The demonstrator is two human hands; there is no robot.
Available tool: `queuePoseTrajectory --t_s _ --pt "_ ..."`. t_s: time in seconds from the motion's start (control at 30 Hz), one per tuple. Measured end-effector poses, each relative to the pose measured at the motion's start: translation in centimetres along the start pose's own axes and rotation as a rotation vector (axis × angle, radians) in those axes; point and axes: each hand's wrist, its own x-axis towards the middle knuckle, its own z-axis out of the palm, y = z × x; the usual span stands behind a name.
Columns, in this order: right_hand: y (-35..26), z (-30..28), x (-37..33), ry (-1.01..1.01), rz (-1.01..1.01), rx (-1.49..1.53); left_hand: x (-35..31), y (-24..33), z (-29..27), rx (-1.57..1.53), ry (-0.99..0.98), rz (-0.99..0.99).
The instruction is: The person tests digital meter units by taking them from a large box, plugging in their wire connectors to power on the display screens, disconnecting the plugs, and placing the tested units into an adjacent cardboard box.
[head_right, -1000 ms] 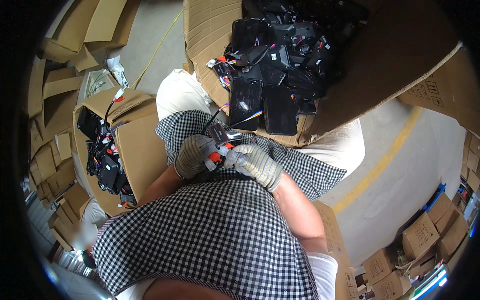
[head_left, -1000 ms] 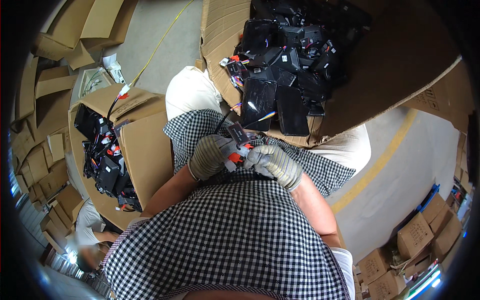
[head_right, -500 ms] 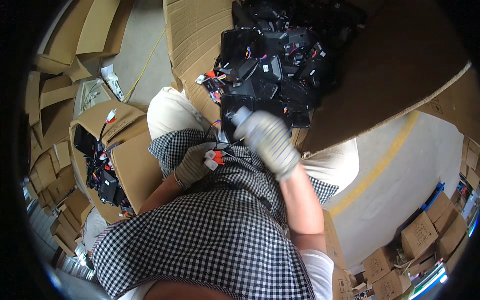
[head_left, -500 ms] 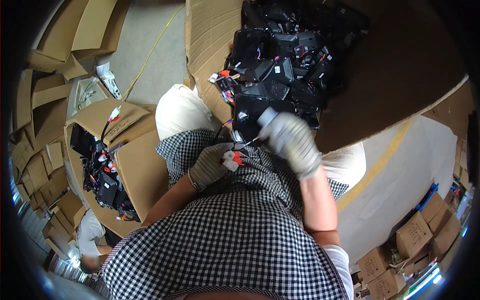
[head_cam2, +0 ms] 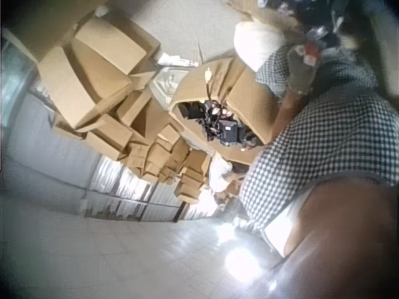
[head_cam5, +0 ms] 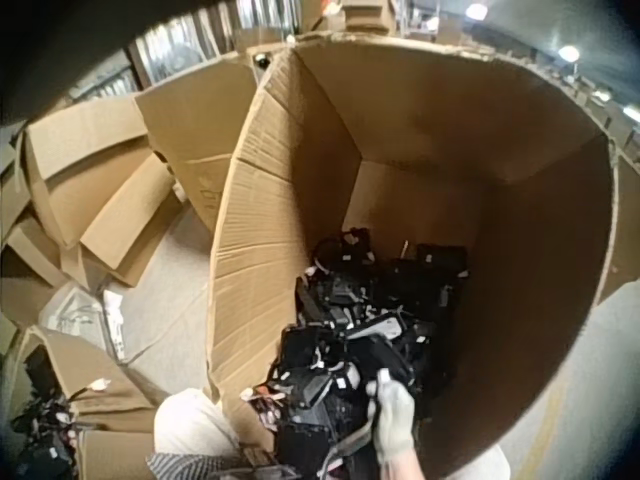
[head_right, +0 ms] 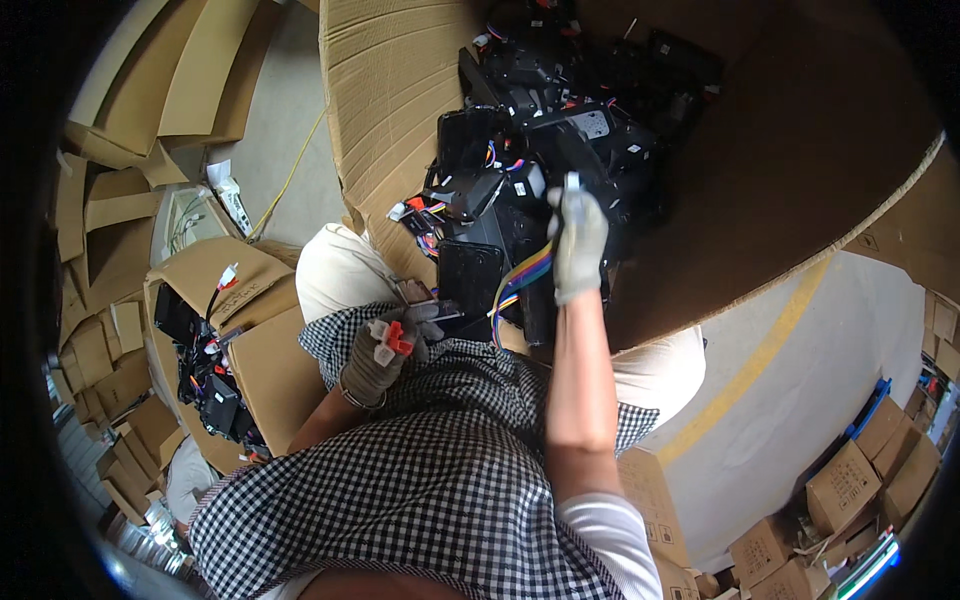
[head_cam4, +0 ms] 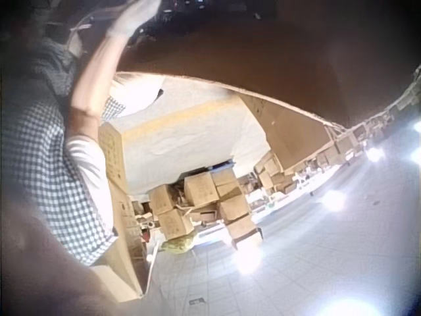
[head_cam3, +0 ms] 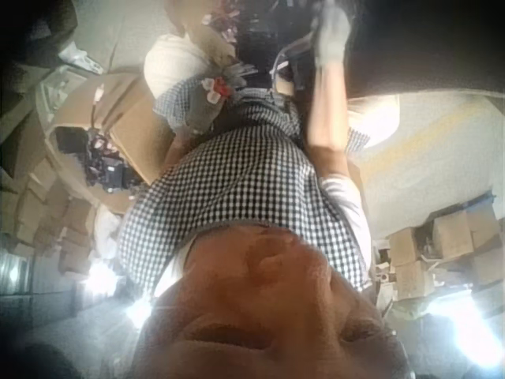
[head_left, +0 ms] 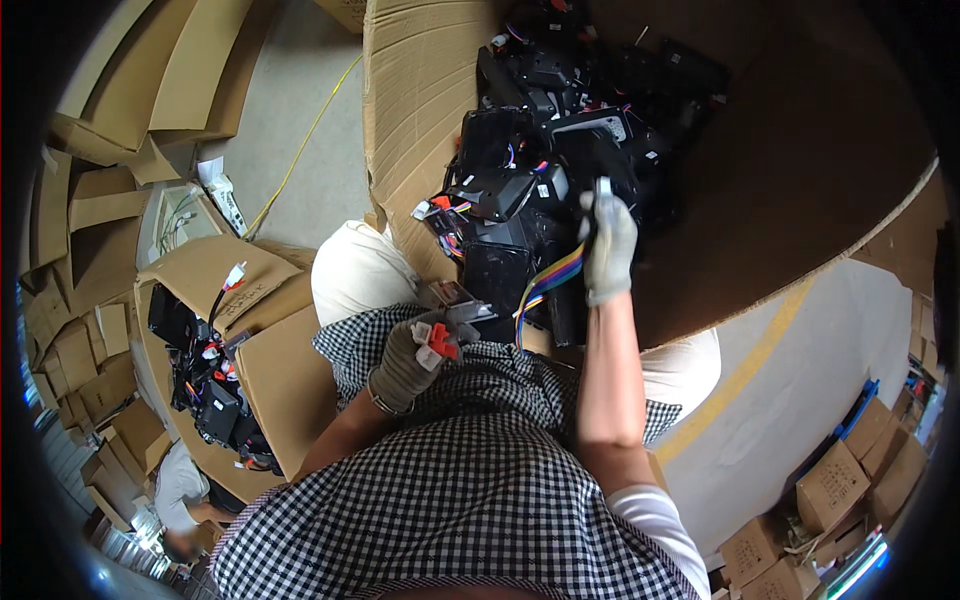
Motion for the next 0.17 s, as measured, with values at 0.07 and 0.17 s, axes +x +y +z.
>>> queuePoseTrajectory --t_s 0.07,0.17 --pt "-0.8 -1.3 -3.4 0.034 0.017 -0.064 0.7 3.1 3.0 0.426 0.025 -0.058" --pt "-0.9 -1.9 -5.2 -0.026 -0.058 -0.068 2.1 2.7 2.0 0.286 -0.087 -0.007"
